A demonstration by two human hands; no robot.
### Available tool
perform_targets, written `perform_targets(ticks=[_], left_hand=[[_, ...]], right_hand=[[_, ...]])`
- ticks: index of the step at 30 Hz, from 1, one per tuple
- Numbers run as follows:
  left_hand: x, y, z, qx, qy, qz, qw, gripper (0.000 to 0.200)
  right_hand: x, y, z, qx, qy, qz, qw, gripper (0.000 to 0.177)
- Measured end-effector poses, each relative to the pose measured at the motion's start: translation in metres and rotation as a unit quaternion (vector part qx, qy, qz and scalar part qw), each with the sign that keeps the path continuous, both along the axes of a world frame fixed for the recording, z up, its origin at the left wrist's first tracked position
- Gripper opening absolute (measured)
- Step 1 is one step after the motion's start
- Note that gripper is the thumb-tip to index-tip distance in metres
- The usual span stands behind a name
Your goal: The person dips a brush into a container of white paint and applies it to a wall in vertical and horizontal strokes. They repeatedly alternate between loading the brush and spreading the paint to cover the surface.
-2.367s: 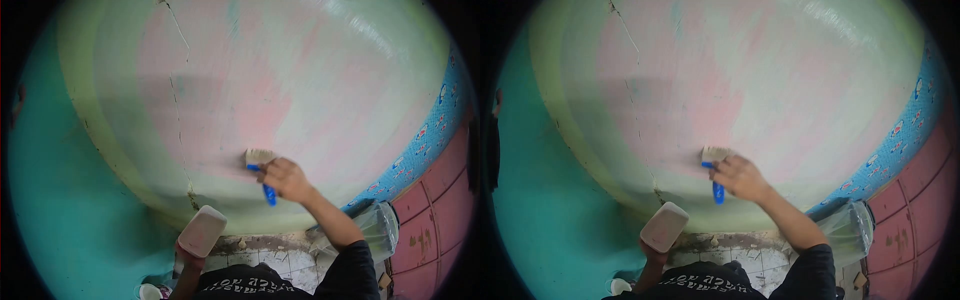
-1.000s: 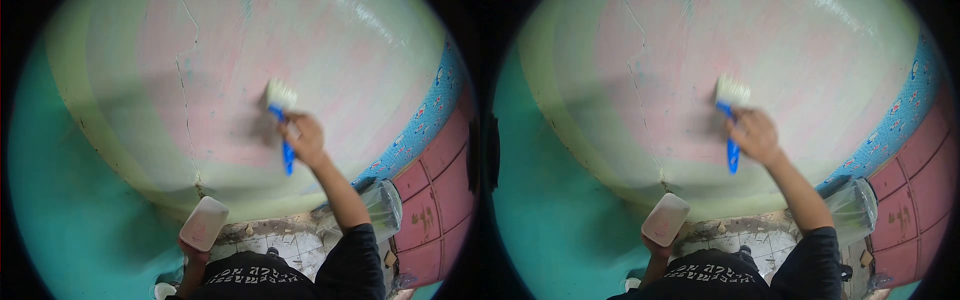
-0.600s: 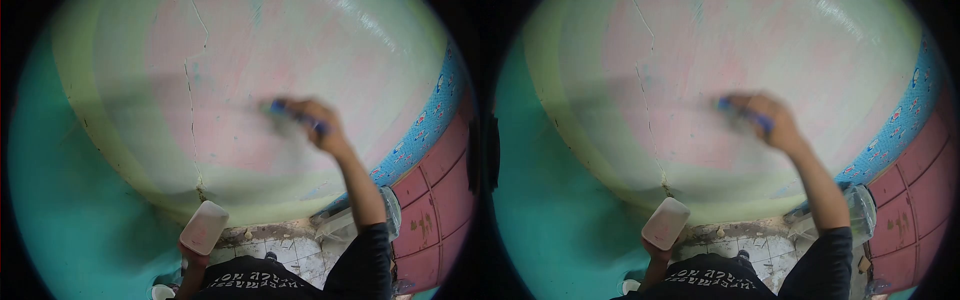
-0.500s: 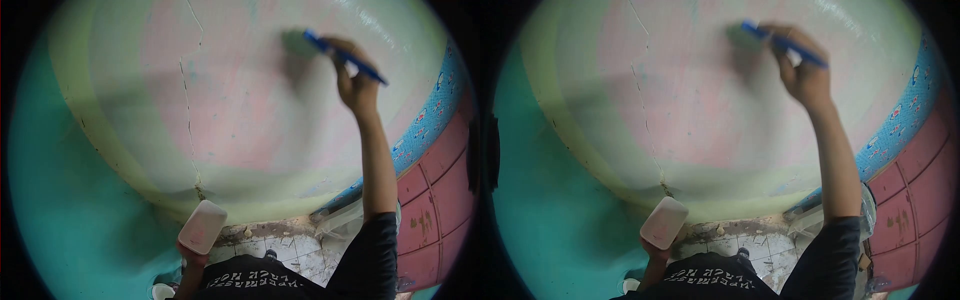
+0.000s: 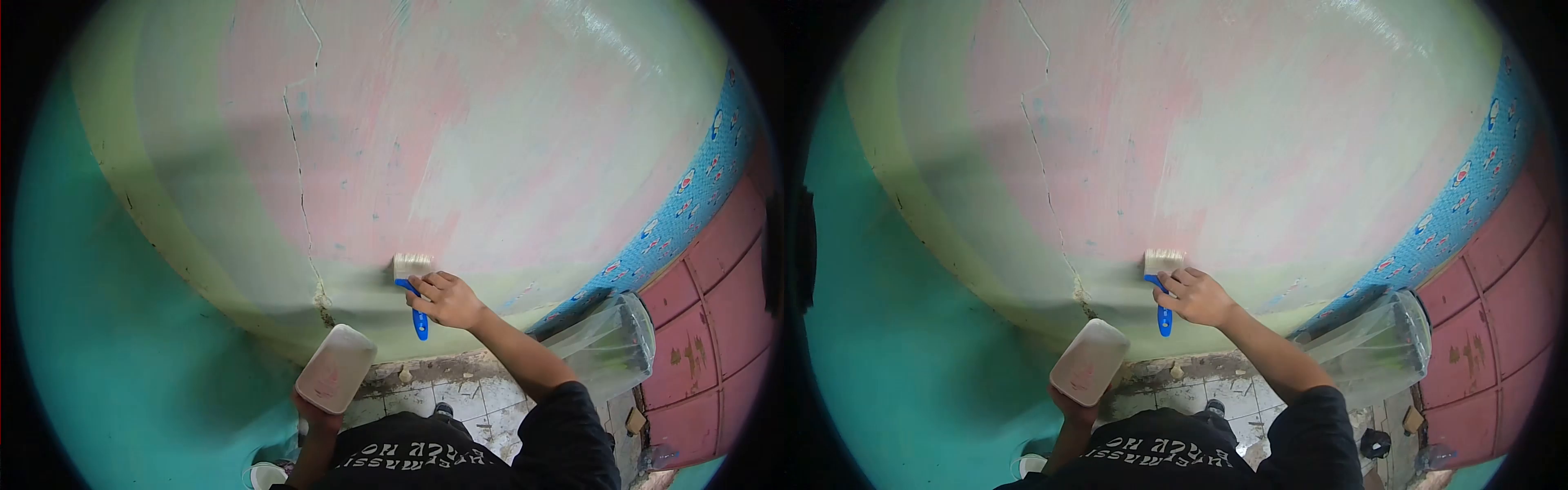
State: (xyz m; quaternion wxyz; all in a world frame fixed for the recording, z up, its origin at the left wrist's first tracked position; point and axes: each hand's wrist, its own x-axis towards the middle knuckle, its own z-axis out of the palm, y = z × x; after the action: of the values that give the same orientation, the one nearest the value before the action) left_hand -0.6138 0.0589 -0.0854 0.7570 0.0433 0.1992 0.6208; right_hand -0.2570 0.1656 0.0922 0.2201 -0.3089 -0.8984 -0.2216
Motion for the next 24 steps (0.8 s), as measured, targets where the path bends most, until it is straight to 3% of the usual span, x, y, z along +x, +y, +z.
perform_targets(ticks=[2,6,9,12,15,18,22,24], left_hand=[[0.005,0.001,0.009,-0.036,-0.013,0.009,0.999,0.068],[0.009,-0.001,0.013,-0.032,-0.018,0.006,0.999,0.071],[0.006,-0.004,0.016,-0.048,0.001,0.005,0.999,0.072],[0.005,-0.008,0.013,-0.044,0.021,0.015,0.999,0.073],[0.002,-0.008,0.003,-0.032,0.009,0.021,0.999,0.073],[0.005,-0.007,0.007,-0.049,0.005,0.025,0.998,0.072],[0.003,-0.006,0.002,-0.049,-0.002,0.026,0.998,0.072],[0.006,-0.009,0.013,-0.053,0.002,0.031,0.998,0.071]], right_hand=[[0.004,0.003,0.039,-0.015,0.037,0.025,0.999,0.023],[0.038,0.018,0.177,-0.005,0.154,0.018,0.988,0.031],[0.05,0.024,0.282,0.138,0.231,0.042,0.962,0.025],[0.041,0.023,0.325,0.287,0.296,0.0,0.911,0.014],[0.042,0.035,0.305,0.44,0.216,0.0,0.872,0.021],[0.037,0.038,0.21,0.311,0.083,-0.021,0.947,0.026],[0.009,0.013,0.091,0.144,0.018,0.032,0.989,0.03],[0.004,0.003,0.079,0.029,0.001,0.032,0.999,0.027]])
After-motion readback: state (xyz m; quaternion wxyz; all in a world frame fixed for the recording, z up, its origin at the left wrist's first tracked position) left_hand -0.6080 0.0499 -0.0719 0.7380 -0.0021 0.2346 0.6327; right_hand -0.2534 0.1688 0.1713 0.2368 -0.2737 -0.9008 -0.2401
